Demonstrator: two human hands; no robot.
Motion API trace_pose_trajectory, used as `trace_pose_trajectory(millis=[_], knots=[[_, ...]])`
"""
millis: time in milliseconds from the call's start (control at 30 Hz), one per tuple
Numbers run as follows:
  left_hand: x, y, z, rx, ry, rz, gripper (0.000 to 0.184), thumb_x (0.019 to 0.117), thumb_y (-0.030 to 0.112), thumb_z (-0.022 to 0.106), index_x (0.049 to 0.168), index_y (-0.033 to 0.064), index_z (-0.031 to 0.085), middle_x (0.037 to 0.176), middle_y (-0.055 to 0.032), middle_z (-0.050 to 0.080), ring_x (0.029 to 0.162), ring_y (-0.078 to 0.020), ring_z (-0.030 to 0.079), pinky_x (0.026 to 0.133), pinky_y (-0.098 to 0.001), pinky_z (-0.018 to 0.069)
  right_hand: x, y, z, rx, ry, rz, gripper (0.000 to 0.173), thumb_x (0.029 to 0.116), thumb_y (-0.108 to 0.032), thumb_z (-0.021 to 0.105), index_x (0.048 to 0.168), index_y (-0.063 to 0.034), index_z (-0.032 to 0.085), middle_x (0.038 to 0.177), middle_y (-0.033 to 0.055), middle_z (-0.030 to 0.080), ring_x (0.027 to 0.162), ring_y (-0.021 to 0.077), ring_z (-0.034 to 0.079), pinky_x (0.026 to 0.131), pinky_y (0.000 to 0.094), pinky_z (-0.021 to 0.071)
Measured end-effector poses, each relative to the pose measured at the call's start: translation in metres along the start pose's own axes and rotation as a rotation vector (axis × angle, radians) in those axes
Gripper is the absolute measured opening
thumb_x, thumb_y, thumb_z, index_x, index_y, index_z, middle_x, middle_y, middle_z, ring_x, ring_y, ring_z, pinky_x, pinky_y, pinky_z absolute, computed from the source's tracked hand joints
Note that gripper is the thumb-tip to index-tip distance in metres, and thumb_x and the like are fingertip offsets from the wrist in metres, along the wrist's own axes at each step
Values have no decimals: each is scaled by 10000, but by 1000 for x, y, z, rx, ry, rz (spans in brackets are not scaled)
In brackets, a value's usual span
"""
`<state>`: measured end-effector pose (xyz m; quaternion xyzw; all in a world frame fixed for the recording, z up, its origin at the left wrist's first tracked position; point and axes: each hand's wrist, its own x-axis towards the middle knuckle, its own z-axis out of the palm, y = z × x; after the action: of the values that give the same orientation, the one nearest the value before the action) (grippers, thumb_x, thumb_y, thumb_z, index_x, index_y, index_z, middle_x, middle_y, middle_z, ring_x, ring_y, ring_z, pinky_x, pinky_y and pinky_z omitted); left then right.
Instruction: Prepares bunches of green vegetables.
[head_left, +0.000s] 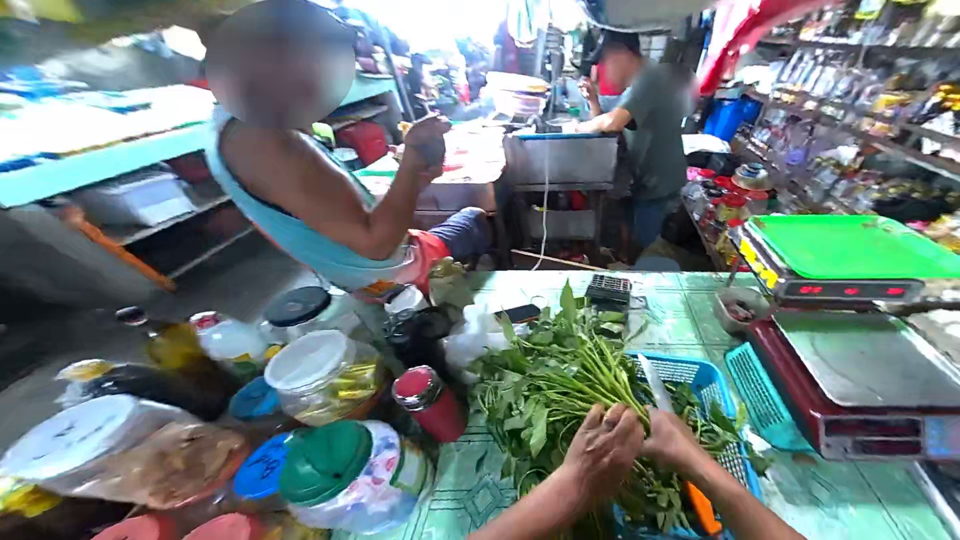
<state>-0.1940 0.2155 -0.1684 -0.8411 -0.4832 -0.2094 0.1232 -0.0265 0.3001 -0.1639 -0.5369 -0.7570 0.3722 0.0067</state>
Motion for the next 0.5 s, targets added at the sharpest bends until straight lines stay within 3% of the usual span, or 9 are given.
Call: trace_pose_trajectory(millis=[33,100,200,233,300,333,400,433,500], knots=[[8,-4,5,133,10,91,449,928,149,690,1372,113,636,1477,-54,584,1402,-219,513,1144,-512,393,-5,-6,1,-42,-6,-31,599,829,-458,774,1242,-37,665,1131,196,716,1086,377,683,944,628,518],[22,-18,24,213,26,192,564,957,58,617,1509,90,504,1557,-102,504,1470,-247,439,1191,-538,336,-11,-16,0,-66,-33,-43,546,843,-456,755,1218,-64,695,1159,178,717,1131,362,667,979,625,501],[35,-32,36,151,87,221,486,948,63,617,1432,84,580,989,-113,743,1024,-285,730,1020,-496,539,-7,-21,-8,-60,-97,-30,462,846,-403,763,1169,-77,708,1117,168,718,1096,355,669,952,632,503],[39,-34,32,141,42,223,518,929,50,623,1444,64,566,876,-110,724,898,-282,738,972,-473,560,-5,-19,-11,-14,-122,-48,454,853,-383,773,1172,-68,702,1105,176,716,1079,353,672,949,630,506],[47,-38,20,104,-56,232,553,922,34,626,1466,26,527,855,-127,720,853,-289,738,952,-464,562,-5,-16,-19,189,-136,-151,492,838,-334,810,1207,-37,675,1090,165,709,1028,295,679,939,565,530],[52,-42,11,71,-79,231,527,923,29,631,1442,2,543,886,-150,730,875,-306,742,953,-478,559,-9,-17,-27,348,-134,-213,555,836,-301,818,1267,-8,628,1112,159,698,1007,250,680,920,503,549],[64,-53,-12,31,-34,206,347,894,10,654,1239,-27,652,906,-181,729,874,-341,738,905,-507,571,-17,-16,-51,702,-175,-284,781,924,-304,701,1551,-29,325,1326,169,614,1073,222,675,904,433,586],[71,-60,-27,34,-7,178,227,878,-4,653,1104,-12,666,904,-180,723,878,-348,734,885,-514,576,-18,-13,-60,844,-175,-274,786,993,-337,573,1625,-97,173,1355,168,601,1042,245,687,827,441,605],[84,-74,-63,34,34,86,183,812,-11,714,993,9,692,938,-175,728,920,-360,728,860,-531,581,-12,-1,-61,1004,-112,-211,678,1057,-446,361,1634,-208,95,1258,126,662,959,256,715,734,432,612]])
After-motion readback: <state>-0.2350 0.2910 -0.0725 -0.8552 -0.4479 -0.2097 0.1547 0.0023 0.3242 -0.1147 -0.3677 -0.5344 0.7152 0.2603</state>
